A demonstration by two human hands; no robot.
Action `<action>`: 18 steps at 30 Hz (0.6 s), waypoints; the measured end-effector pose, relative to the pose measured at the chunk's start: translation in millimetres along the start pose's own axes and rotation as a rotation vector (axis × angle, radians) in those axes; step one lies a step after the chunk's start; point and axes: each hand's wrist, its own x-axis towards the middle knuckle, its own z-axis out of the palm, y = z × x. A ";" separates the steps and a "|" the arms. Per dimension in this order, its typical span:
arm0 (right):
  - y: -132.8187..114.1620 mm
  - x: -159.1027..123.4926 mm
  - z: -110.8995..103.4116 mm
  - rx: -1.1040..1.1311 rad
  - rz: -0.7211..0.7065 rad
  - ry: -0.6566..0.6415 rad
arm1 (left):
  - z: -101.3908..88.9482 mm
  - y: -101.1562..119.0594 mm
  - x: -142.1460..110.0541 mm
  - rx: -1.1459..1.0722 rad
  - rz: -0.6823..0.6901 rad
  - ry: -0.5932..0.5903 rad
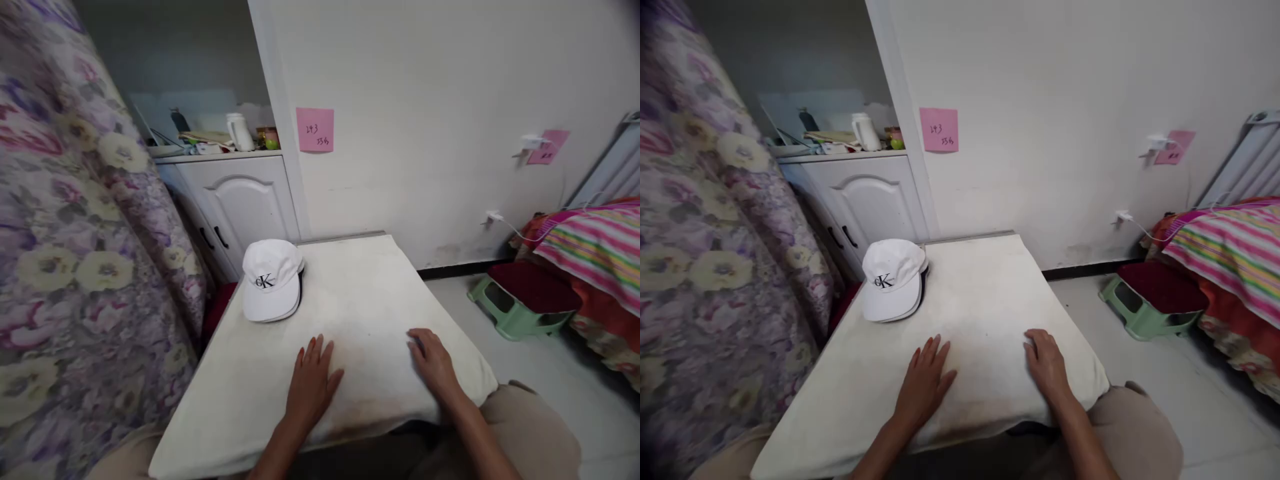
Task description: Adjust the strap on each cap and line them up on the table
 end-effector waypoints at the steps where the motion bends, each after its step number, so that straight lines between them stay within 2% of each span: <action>1: 0.0 -0.1 0.1 -0.002 -0.002 0.002 | -0.2 0.1 0.2 -0.001 -0.002 -0.005; 11: -2.3 -0.9 2.5 0.003 -0.011 0.028 | -1.1 1.9 -3.5 -0.061 -0.021 -0.003; 15: -19.8 -3.7 8.4 0.072 -0.010 0.016 | 0.3 -0.6 -9.4 -0.181 -0.011 0.006; 18: -43.0 -4.5 14.6 0.211 0.008 -0.040 | -7.3 -3.3 -9.6 -0.346 -0.068 0.009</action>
